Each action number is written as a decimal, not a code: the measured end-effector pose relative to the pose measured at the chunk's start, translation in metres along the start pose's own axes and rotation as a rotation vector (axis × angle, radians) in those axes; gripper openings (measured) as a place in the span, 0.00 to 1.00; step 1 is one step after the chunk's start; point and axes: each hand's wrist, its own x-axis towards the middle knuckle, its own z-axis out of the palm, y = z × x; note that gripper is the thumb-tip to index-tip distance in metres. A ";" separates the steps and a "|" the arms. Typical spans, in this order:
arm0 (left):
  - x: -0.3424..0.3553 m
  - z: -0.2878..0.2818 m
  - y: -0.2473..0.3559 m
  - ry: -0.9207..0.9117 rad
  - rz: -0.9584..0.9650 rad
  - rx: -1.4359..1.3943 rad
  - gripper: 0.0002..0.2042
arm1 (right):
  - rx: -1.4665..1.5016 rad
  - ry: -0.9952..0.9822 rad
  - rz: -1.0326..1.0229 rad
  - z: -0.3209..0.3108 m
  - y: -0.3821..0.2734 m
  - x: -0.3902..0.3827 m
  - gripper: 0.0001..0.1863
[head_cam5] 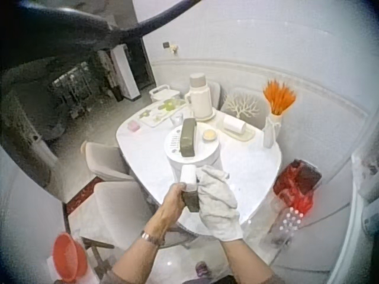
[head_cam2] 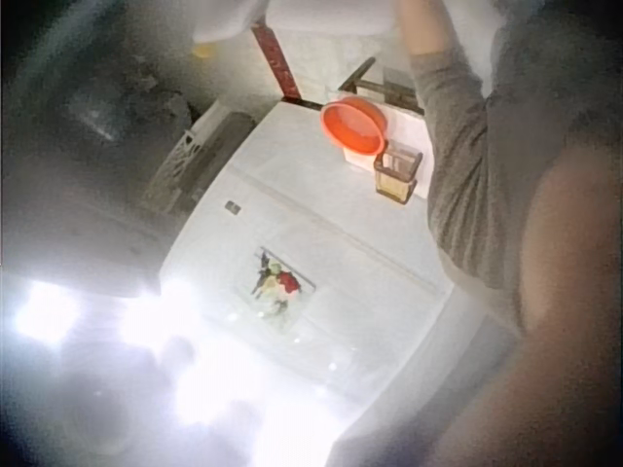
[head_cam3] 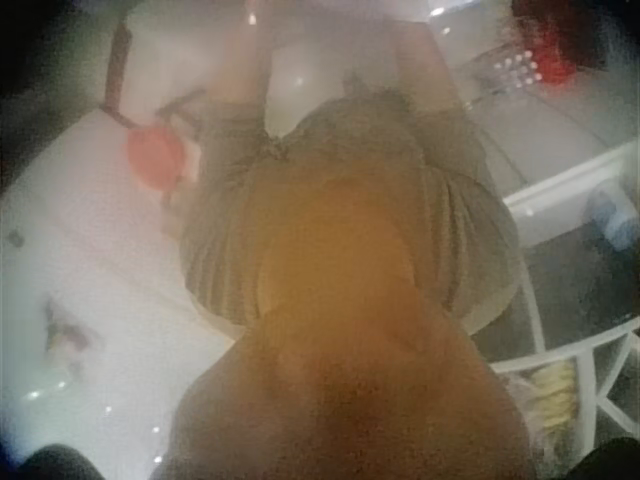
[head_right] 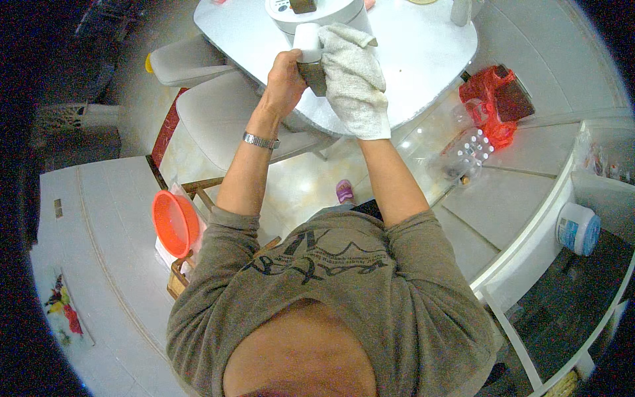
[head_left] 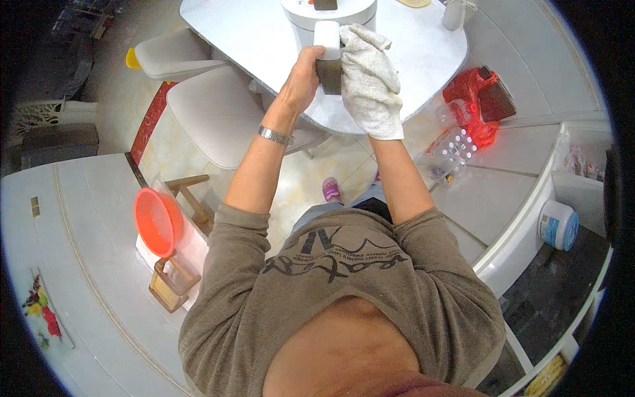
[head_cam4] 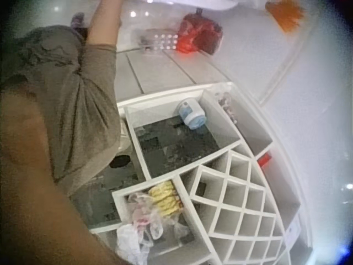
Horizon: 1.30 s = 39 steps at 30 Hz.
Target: The person wipes the exterior of a white electric kettle with a white cloth, cleaning the handle, lid, and body. They then dip the cloth into a red basin of water, wring it out, and continue wiping the kettle and the surrounding table surface.
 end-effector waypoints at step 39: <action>-0.007 0.018 -0.004 0.150 0.098 0.126 0.18 | 0.098 0.057 0.007 0.012 0.007 -0.007 0.14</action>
